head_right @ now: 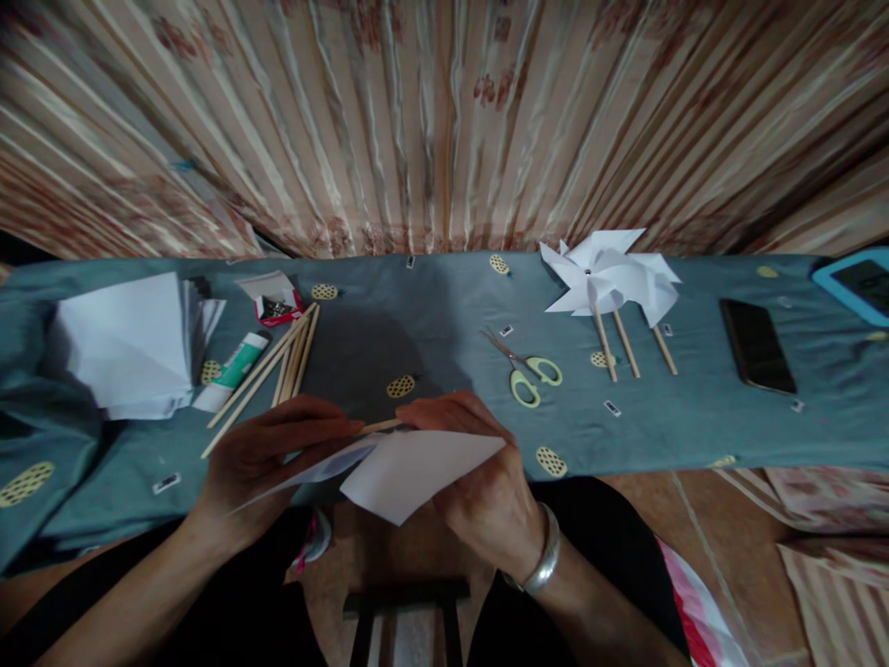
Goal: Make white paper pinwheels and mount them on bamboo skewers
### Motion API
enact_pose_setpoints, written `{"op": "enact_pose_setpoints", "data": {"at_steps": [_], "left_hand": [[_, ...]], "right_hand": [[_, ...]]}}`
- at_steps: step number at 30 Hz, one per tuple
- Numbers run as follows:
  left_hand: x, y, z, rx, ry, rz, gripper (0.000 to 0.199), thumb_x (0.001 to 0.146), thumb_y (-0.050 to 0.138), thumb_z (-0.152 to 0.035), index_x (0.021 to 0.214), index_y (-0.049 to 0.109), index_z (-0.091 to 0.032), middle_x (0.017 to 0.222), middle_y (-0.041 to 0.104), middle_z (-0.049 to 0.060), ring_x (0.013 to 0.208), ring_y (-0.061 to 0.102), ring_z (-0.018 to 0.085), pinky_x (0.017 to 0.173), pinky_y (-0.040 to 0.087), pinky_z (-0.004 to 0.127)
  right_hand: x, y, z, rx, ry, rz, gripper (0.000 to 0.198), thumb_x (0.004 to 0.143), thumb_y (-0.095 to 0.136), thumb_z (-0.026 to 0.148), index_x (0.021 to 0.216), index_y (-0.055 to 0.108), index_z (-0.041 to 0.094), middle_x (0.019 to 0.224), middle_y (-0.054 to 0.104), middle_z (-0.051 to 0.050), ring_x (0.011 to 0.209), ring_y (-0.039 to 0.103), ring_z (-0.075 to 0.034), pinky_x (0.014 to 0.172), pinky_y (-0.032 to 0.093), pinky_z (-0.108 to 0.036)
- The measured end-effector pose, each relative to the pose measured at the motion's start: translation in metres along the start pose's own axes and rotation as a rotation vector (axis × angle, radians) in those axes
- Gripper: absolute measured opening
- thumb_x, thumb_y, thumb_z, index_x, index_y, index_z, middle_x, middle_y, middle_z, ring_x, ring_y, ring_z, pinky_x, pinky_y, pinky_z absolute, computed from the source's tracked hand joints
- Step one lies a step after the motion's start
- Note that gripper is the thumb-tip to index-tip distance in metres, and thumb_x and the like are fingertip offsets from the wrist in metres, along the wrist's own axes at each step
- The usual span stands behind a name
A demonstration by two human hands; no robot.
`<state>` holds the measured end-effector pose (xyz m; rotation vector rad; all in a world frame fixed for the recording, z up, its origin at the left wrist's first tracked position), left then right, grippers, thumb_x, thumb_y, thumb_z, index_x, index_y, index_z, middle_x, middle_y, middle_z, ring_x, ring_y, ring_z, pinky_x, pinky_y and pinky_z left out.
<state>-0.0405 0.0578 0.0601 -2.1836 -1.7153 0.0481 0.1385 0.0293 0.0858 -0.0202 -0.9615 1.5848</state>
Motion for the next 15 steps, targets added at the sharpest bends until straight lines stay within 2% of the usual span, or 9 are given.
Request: {"op": "enact_pose_setpoints", "data": {"at_steps": [5, 11, 15], "left_hand": [[0.001, -0.001, -0.003, 0.042, 0.039, 0.011, 0.014, 0.085, 0.067, -0.020, 0.090, 0.081, -0.024, 0.084, 0.073, 0.005, 0.073, 0.068, 0.013, 0.061, 0.055, 0.019], [0.001, 0.000, -0.004, 0.108, 0.058, 0.037, 0.018, 0.089, 0.063, -0.021, 0.092, 0.080, -0.023, 0.085, 0.073, 0.006, 0.073, 0.069, 0.014, 0.060, 0.056, 0.020], [0.000, -0.001, -0.009, 0.105, 0.139, 0.023, 0.017, 0.090, 0.063, -0.025, 0.093, 0.080, -0.023, 0.084, 0.073, 0.006, 0.071, 0.069, 0.013, 0.058, 0.055, 0.019]], "right_hand": [[0.000, 0.004, 0.002, -0.055, -0.048, 0.069, 0.039, 0.088, 0.058, 0.016, 0.127, 0.056, 0.020, 0.110, 0.070, -0.010, 0.099, 0.065, -0.026, 0.085, 0.057, -0.041], [0.002, 0.008, 0.005, -0.136, -0.096, 0.141, 0.043, 0.089, 0.054, 0.016, 0.132, 0.052, 0.018, 0.113, 0.070, -0.013, 0.103, 0.066, -0.028, 0.088, 0.058, -0.044], [0.002, 0.013, 0.007, -0.195, -0.141, 0.173, 0.049, 0.086, 0.051, 0.009, 0.134, 0.051, 0.014, 0.115, 0.070, -0.016, 0.108, 0.066, -0.030, 0.091, 0.058, -0.048]]}}
Point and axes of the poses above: each hand's wrist, its own x-axis towards the middle knuckle, its own y-axis out of the palm, z = x × y, the point moved 8 cm from there along x, towards the middle knuckle
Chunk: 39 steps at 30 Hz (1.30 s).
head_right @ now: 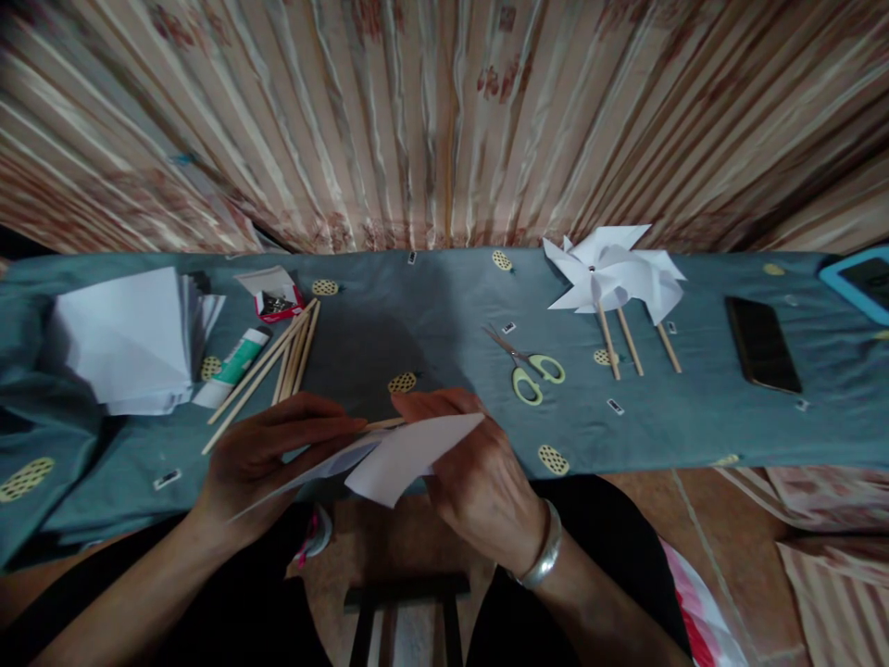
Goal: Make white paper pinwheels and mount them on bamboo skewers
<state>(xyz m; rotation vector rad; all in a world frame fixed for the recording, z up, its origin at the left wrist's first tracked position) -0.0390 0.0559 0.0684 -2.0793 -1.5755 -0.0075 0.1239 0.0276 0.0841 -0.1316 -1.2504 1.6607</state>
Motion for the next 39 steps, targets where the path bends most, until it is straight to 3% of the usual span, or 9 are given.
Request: {"op": "enact_pose_setpoints", "data": {"at_steps": [8, 19, 26, 39], "left_hand": [[-0.002, 0.002, 0.001, 0.059, -0.033, 0.022, 0.018, 0.089, 0.062, -0.019, 0.093, 0.079, -0.022, 0.086, 0.073, 0.006, 0.073, 0.069, 0.013, 0.060, 0.056, 0.019], [-0.003, 0.002, -0.009, 0.108, 0.070, -0.020, 0.023, 0.086, 0.062, -0.007, 0.095, 0.078, -0.020, 0.087, 0.072, 0.004, 0.073, 0.068, 0.010, 0.063, 0.055, 0.016], [-0.004, 0.001, -0.014, 0.146, 0.077, -0.025, 0.024, 0.086, 0.060, -0.007, 0.093, 0.078, -0.021, 0.086, 0.072, 0.003, 0.073, 0.069, 0.010, 0.063, 0.055, 0.016], [-0.009, 0.002, -0.015, 0.165, 0.139, -0.023, 0.022, 0.089, 0.057, -0.009, 0.095, 0.076, -0.017, 0.087, 0.071, 0.006, 0.073, 0.069, 0.012, 0.062, 0.055, 0.017]], "right_hand": [[-0.002, 0.002, 0.000, 0.009, -0.008, -0.034, 0.049, 0.083, 0.045, 0.004, 0.130, 0.056, 0.015, 0.112, 0.073, -0.013, 0.106, 0.068, -0.028, 0.093, 0.058, -0.048], [-0.004, -0.001, 0.002, -0.059, -0.039, -0.042, 0.041, 0.081, 0.046, 0.005, 0.119, 0.060, 0.015, 0.107, 0.075, -0.012, 0.102, 0.069, -0.029, 0.088, 0.060, -0.048], [-0.005, -0.001, 0.004, -0.091, -0.040, -0.055, 0.037, 0.081, 0.046, 0.007, 0.115, 0.059, 0.014, 0.104, 0.075, -0.013, 0.098, 0.069, -0.028, 0.084, 0.061, -0.048], [-0.007, 0.005, 0.004, -0.047, -0.036, -0.032, 0.036, 0.083, 0.046, 0.006, 0.115, 0.061, 0.015, 0.103, 0.075, -0.011, 0.100, 0.069, -0.026, 0.091, 0.058, -0.045]]}}
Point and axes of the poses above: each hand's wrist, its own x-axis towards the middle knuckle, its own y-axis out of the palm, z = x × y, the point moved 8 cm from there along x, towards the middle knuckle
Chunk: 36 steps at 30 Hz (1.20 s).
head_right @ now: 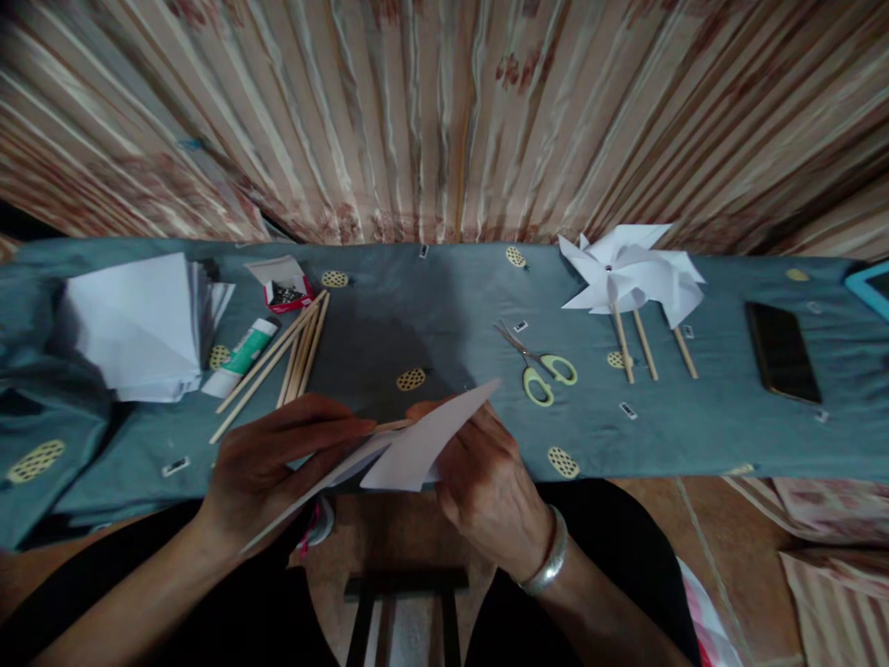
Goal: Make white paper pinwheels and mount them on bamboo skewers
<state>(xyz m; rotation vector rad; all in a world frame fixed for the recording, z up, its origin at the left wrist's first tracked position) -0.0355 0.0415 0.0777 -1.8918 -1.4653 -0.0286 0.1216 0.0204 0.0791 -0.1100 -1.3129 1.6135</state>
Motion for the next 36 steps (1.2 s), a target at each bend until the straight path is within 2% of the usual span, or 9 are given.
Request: {"op": "enact_pose_setpoints", "data": {"at_steps": [4, 7, 12, 16, 22, 30, 36], "left_hand": [[-0.002, 0.003, 0.009, -0.014, -0.039, -0.002, 0.020, 0.089, 0.059, -0.011, 0.095, 0.077, -0.017, 0.086, 0.071, 0.006, 0.073, 0.068, 0.012, 0.062, 0.056, 0.018], [-0.002, 0.008, 0.020, -0.055, -0.098, 0.015, 0.020, 0.092, 0.059, -0.018, 0.096, 0.078, -0.021, 0.086, 0.072, 0.006, 0.072, 0.069, 0.014, 0.061, 0.056, 0.021], [0.001, 0.015, 0.031, -0.073, -0.147, 0.036, 0.019, 0.090, 0.061, -0.021, 0.096, 0.079, -0.021, 0.087, 0.073, 0.007, 0.073, 0.069, 0.015, 0.065, 0.055, 0.023], [-0.003, 0.019, 0.036, -0.110, -0.175, 0.031, 0.017, 0.089, 0.063, -0.020, 0.094, 0.079, -0.020, 0.085, 0.072, 0.006, 0.072, 0.068, 0.014, 0.064, 0.054, 0.022], [-0.005, 0.025, 0.045, -0.162, -0.209, 0.073, 0.017, 0.089, 0.064, -0.021, 0.096, 0.079, -0.021, 0.087, 0.071, 0.005, 0.076, 0.069, 0.014, 0.068, 0.053, 0.021], [-0.004, 0.013, 0.055, -0.062, -0.288, 0.161, 0.028, 0.088, 0.059, -0.028, 0.107, 0.076, -0.018, 0.098, 0.075, 0.009, 0.087, 0.072, 0.021, 0.075, 0.056, 0.027], [-0.010, 0.004, 0.065, 0.031, -0.292, 0.133, 0.026, 0.090, 0.056, -0.030, 0.100, 0.078, -0.019, 0.095, 0.075, 0.008, 0.085, 0.071, 0.019, 0.078, 0.056, 0.026]], "right_hand": [[0.001, 0.004, -0.004, 0.007, 0.010, -0.002, 0.035, 0.082, 0.044, 0.002, 0.110, 0.061, 0.014, 0.102, 0.074, -0.012, 0.098, 0.066, -0.027, 0.090, 0.056, -0.044], [0.005, 0.010, -0.011, 0.026, 0.020, 0.041, 0.033, 0.080, 0.042, 0.001, 0.102, 0.063, 0.016, 0.093, 0.071, -0.010, 0.094, 0.064, -0.027, 0.084, 0.056, -0.042], [0.007, 0.019, -0.022, 0.045, 0.056, 0.105, 0.022, 0.089, 0.040, 0.010, 0.088, 0.061, 0.018, 0.078, 0.064, -0.008, 0.082, 0.061, -0.025, 0.073, 0.053, -0.039], [0.004, 0.025, -0.026, 0.070, 0.074, 0.123, 0.024, 0.095, 0.038, 0.018, 0.086, 0.060, 0.018, 0.077, 0.063, -0.008, 0.081, 0.060, -0.025, 0.074, 0.051, -0.040], [0.005, 0.029, -0.032, 0.098, 0.082, 0.176, 0.020, 0.095, 0.040, 0.015, 0.087, 0.059, 0.018, 0.078, 0.063, -0.007, 0.084, 0.060, -0.025, 0.079, 0.051, -0.039], [0.007, 0.016, -0.049, 0.079, 0.140, 0.182, 0.018, 0.093, 0.045, 0.012, 0.087, 0.061, 0.018, 0.079, 0.065, -0.008, 0.084, 0.062, -0.025, 0.079, 0.052, -0.038], [0.009, 0.011, -0.062, 0.137, 0.221, 0.226, 0.021, 0.095, 0.044, 0.018, 0.089, 0.064, 0.017, 0.082, 0.069, -0.009, 0.089, 0.066, -0.027, 0.079, 0.053, -0.039]]}}
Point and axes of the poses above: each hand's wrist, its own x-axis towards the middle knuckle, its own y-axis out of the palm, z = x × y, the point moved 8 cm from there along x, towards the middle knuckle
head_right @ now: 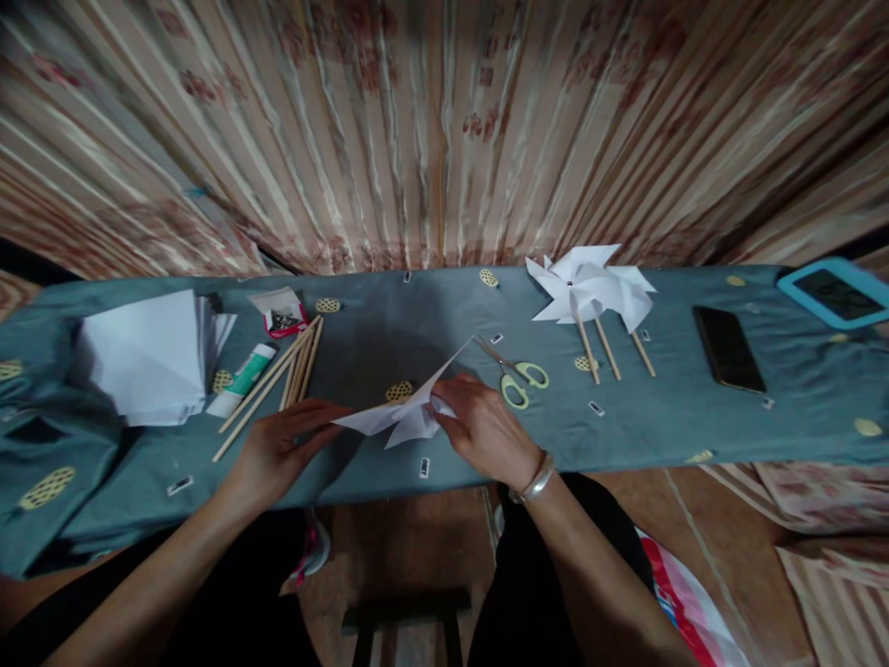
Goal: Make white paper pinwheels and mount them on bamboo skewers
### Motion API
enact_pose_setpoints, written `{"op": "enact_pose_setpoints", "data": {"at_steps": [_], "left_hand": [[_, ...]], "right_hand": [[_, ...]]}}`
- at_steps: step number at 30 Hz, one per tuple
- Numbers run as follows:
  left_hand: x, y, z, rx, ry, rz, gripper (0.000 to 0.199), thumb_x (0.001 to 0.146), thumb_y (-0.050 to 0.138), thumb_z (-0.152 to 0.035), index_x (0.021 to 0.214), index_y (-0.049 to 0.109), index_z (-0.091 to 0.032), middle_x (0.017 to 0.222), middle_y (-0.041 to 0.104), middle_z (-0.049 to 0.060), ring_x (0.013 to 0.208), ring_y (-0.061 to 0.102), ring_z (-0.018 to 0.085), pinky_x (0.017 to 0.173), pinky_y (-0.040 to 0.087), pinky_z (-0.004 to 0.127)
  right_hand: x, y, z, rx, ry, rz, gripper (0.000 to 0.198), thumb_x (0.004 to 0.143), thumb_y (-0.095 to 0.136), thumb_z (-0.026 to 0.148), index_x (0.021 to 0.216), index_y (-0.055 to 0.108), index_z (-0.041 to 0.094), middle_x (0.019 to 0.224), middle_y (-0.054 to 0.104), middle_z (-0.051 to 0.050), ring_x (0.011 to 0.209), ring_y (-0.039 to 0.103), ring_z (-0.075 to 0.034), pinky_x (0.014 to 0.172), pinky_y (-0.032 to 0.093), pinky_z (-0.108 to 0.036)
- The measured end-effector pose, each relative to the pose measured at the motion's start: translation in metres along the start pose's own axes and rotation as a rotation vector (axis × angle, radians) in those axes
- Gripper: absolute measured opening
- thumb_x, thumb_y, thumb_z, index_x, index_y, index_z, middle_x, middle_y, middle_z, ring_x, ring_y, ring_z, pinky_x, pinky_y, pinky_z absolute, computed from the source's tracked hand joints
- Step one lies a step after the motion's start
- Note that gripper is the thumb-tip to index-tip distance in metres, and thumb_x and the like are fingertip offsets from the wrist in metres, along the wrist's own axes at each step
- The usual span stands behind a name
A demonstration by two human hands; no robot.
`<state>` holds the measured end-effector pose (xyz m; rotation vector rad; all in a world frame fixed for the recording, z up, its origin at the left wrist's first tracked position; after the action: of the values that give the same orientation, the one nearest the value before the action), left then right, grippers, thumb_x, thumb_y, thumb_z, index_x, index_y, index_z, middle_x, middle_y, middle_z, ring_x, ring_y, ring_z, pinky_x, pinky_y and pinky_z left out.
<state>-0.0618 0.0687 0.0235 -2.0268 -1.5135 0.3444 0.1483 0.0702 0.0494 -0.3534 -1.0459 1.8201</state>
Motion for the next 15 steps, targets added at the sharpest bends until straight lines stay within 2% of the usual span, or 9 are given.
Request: {"op": "enact_pose_setpoints", "data": {"at_steps": [4, 8, 15], "left_hand": [[0.000, 0.003, 0.001, -0.014, 0.016, -0.005, 0.025, 0.090, 0.056, -0.029, 0.097, 0.078, -0.020, 0.095, 0.076, 0.006, 0.084, 0.071, 0.018, 0.077, 0.056, 0.025], [0.001, 0.006, 0.003, -0.048, -0.013, 0.002, 0.024, 0.090, 0.057, -0.031, 0.097, 0.078, -0.022, 0.095, 0.076, 0.006, 0.086, 0.072, 0.020, 0.077, 0.056, 0.027], [0.002, 0.009, 0.006, -0.162, -0.062, -0.018, 0.019, 0.086, 0.062, -0.029, 0.093, 0.079, -0.023, 0.089, 0.077, 0.005, 0.081, 0.071, 0.019, 0.072, 0.055, 0.025]], "right_hand": [[0.001, -0.001, -0.009, 0.073, 0.096, 0.017, 0.023, 0.097, 0.048, 0.026, 0.099, 0.068, 0.016, 0.096, 0.073, -0.011, 0.087, 0.069, -0.025, 0.077, 0.054, -0.037], [0.000, -0.003, -0.014, 0.190, 0.141, -0.006, 0.026, 0.096, 0.052, 0.030, 0.115, 0.066, 0.021, 0.106, 0.075, -0.006, 0.093, 0.071, -0.022, 0.083, 0.054, -0.034], [0.000, -0.006, -0.024, 0.291, 0.219, -0.064, 0.034, 0.092, 0.060, 0.037, 0.122, 0.065, 0.022, 0.108, 0.076, -0.005, 0.096, 0.072, -0.025, 0.083, 0.056, -0.036]]}}
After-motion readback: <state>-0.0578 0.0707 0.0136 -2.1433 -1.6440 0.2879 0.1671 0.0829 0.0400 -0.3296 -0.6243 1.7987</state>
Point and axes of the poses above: each hand's wrist, its own x-axis towards the middle knuckle, its own y-axis out of the palm, z = x × y, the point moved 8 cm from there along x, towards the middle knuckle
